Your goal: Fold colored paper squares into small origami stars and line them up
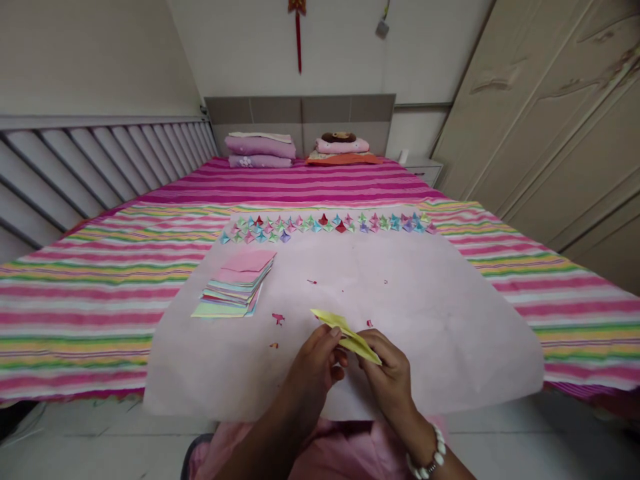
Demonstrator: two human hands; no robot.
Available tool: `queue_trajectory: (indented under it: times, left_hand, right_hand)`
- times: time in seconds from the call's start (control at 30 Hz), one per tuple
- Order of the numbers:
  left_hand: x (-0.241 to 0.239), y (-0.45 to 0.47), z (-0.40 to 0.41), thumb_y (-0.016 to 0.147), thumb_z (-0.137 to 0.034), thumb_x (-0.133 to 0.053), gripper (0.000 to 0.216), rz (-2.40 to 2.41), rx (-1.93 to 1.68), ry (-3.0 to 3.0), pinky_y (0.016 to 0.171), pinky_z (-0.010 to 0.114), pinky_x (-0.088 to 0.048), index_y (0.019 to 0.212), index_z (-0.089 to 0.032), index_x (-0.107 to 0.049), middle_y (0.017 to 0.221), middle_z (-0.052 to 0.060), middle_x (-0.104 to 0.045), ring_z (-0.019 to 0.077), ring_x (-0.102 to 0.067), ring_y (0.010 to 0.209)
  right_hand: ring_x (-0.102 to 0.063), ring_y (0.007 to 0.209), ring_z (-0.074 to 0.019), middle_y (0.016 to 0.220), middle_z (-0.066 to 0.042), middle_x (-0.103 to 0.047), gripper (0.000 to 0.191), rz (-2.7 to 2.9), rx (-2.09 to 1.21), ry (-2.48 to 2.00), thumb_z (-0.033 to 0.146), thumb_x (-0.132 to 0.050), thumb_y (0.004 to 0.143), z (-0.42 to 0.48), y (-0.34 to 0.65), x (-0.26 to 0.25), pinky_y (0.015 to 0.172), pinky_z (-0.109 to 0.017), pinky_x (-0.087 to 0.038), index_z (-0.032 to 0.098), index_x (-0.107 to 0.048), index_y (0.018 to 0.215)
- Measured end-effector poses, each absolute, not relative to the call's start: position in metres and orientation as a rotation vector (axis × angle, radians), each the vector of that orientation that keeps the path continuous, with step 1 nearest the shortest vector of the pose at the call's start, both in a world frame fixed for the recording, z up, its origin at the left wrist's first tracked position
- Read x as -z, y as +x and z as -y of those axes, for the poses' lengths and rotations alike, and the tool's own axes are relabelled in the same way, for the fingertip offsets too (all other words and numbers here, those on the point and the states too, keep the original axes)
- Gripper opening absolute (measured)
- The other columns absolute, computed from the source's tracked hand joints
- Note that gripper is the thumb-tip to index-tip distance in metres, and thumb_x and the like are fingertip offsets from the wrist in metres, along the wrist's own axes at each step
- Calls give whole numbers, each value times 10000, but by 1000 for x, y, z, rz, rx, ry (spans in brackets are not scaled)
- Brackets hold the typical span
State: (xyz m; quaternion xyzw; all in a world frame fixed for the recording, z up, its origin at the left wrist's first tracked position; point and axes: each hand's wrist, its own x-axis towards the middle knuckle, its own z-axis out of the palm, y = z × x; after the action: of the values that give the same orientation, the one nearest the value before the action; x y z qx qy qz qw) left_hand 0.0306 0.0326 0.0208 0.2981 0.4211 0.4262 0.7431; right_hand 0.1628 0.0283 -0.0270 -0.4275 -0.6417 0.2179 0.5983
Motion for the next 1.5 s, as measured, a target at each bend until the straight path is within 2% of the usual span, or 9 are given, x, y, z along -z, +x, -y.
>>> queue_trajectory:
  times: [0.2, 0.43, 0.6, 0.83, 1.07, 1.17, 1.27, 1.37, 1.5]
  left_hand:
    - [-26, 20, -32, 700, -250, -554, 326, -939, -801, 528, 553, 203, -313, 1025, -218, -545, 867, -9, -570, 92, -493, 693]
    - [-11, 19, -31, 684, -320, -641, 279, -1001, -773, 608, 611, 230, -369, 917, -171, -606, 780, 13, -614, 113, -532, 661]
    - [2, 19, -39, 616, -285, -685, 233, -1107, -944, 814, 584, 248, -376, 779, -138, -605, 659, 8, -610, 131, -522, 600]
    - [9, 11, -45, 759, -224, -525, 68, -1407, -1071, 1456, 587, 243, -353, 771, -184, -578, 653, -21, -552, 133, -477, 607]
    - [11, 14, -42, 814, -200, -454, 129, -1353, -1015, 1650, 582, 243, -328, 729, -196, -551, 672, -7, -555, 145, -471, 628]
    - [14, 12, -43, 784, -188, -497, 106, -1332, -1020, 1666, 598, 248, -334, 735, -197, -591, 690, 1, -584, 156, -484, 643]
    - [18, 11, -44, 786, -194, -502, 172, -1330, -1029, 1654, 633, 259, -359, 864, -207, -654, 747, 19, -621, 171, -515, 678]
    - [19, 10, -45, 796, -199, -491, 245, -1349, -1039, 1652, 657, 266, -376, 966, -217, -667, 784, 29, -640, 178, -535, 700]
    - [18, 9, -47, 780, -183, -503, 262, -1374, -1042, 1674, 685, 268, -388, 976, -222, -673, 821, 29, -651, 178, -549, 729]
  right_hand:
    - [-648, 817, -186, 894, -71, -675, 244, 1637, -294, -966, 78, -515, 850, -28, 169, 27, 676, -300, -535, 226, -679, 955]
    - [-659, 832, -212, 964, -113, -680, 295, 1787, -47, -1009, 74, -510, 846, -28, 174, 38, 672, -338, -551, 227, -677, 1035]
    - [-655, 870, -200, 999, -104, -670, 288, 1774, -263, -1034, 116, -486, 870, -32, 167, 45, 706, -333, -558, 244, -673, 1047]
    - [-604, 977, -223, 1207, -119, -575, 295, 1608, -606, -1070, 224, -498, 881, -29, 159, 36, 804, -363, -514, 233, -612, 1154]
    - [-570, 620, -114, 1402, -165, -395, 979, 1337, -860, -1141, 259, -757, 652, -34, 146, 35, 605, -311, -521, 295, -186, 1446]
    - [-552, 569, -100, 1351, -157, -462, 837, 1334, -894, -1126, 223, -711, 691, -37, 146, 32, 571, -300, -516, 283, -285, 1409]
    - [-566, 592, -136, 983, -80, -657, 575, 1401, -813, -1144, 241, -669, 734, -39, 149, 29, 592, -300, -501, 215, -478, 1276]
    - [-568, 603, -162, 667, -3, -611, 369, 1420, -729, -1195, 257, -649, 751, -39, 151, 28, 584, -288, -481, 182, -590, 1108]
    - [-582, 642, -162, 705, -13, -634, 133, 1473, -641, -1237, 223, -627, 752, -39, 151, 27, 598, -276, -465, 193, -643, 880]
